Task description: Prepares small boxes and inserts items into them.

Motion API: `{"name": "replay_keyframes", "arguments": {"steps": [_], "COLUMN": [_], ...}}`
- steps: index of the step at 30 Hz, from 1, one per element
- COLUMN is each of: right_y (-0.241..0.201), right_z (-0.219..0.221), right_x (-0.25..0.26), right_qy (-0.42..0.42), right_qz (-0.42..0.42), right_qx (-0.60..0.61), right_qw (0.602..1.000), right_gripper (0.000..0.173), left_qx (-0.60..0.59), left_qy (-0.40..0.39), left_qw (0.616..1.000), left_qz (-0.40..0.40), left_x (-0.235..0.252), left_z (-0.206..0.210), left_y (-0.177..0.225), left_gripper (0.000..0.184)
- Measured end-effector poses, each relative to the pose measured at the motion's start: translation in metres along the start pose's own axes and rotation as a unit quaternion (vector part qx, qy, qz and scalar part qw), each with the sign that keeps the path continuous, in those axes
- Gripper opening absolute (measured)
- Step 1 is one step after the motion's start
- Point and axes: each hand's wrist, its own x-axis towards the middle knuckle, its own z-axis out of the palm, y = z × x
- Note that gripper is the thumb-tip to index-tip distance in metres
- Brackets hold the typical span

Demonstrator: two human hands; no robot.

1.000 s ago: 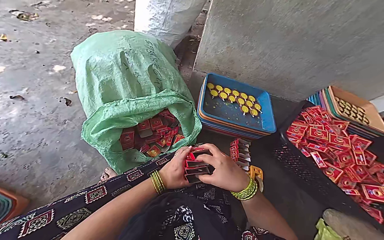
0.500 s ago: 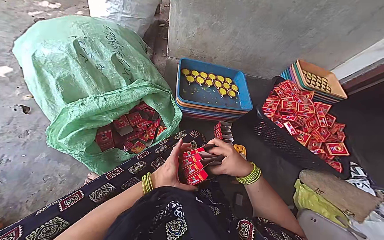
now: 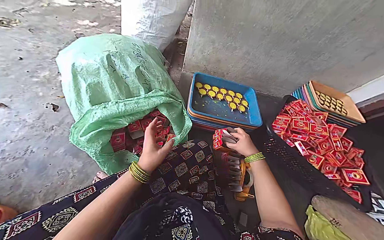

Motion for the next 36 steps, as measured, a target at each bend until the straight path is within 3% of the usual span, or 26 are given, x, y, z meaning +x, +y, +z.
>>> {"name": "replay_keyframes", "arguments": {"steps": [5, 9, 13, 17, 19, 21, 24, 26, 30, 33, 36], "right_y": [0.039, 0.044, -0.006, -0.099, -0.15, -0.197, -0.248, -0.258, -0.244, -0.226, -0.213], "right_z": [0.06, 0.076, 0.061, 0.053, 0.073, 0.108, 0.177, 0.224, 0.283, 0.293, 0.289], "right_x": [0.046, 0.051, 0.052, 0.075, 0.097, 0.122, 0.155, 0.165, 0.169, 0.175, 0.185], "right_qy": [-0.119, -0.151, -0.148, -0.092, -0.128, -0.23, -0.397, -0.455, -0.504, -0.515, -0.492], "right_qz": [0.056, 0.118, 0.117, -0.033, -0.101, -0.115, -0.11, -0.148, -0.22, -0.22, -0.192], "right_qx": [-0.079, -0.185, -0.271, -0.188, -0.129, -0.12, -0.199, -0.264, -0.334, -0.321, -0.247], "right_qw": [0.988, 0.964, 0.944, 0.977, 0.978, 0.959, 0.889, 0.838, 0.766, 0.764, 0.812], "right_gripper": [0.045, 0.048, 0.056, 0.035, 0.029, 0.028, 0.031, 0.042, 0.037, 0.047, 0.041], "left_qx": [0.017, 0.024, -0.038, -0.128, -0.108, -0.065, -0.007, 0.039, 0.08, 0.082, 0.112], "left_qy": [0.109, 0.164, 0.223, 0.26, 0.256, 0.231, 0.166, 0.128, 0.1, 0.089, 0.027], "left_qw": [0.99, 0.976, 0.941, 0.884, 0.876, 0.88, 0.894, 0.907, 0.916, 0.906, 0.889], "left_qz": [-0.09, -0.138, -0.252, -0.367, -0.395, -0.41, -0.415, -0.4, -0.381, -0.407, -0.444], "left_x": [0.028, 0.04, 0.047, 0.051, 0.05, 0.05, 0.051, 0.053, 0.056, 0.058, 0.058], "left_z": [-0.047, -0.072, -0.085, -0.087, -0.086, -0.086, -0.09, -0.094, -0.103, -0.103, -0.101], "left_y": [-0.008, -0.03, -0.058, -0.093, -0.107, -0.109, -0.102, -0.097, -0.096, -0.096, -0.097], "left_gripper": [0.087, 0.08, 0.073, 0.064, 0.059, 0.055, 0.049, 0.047, 0.044, 0.044, 0.043]}}
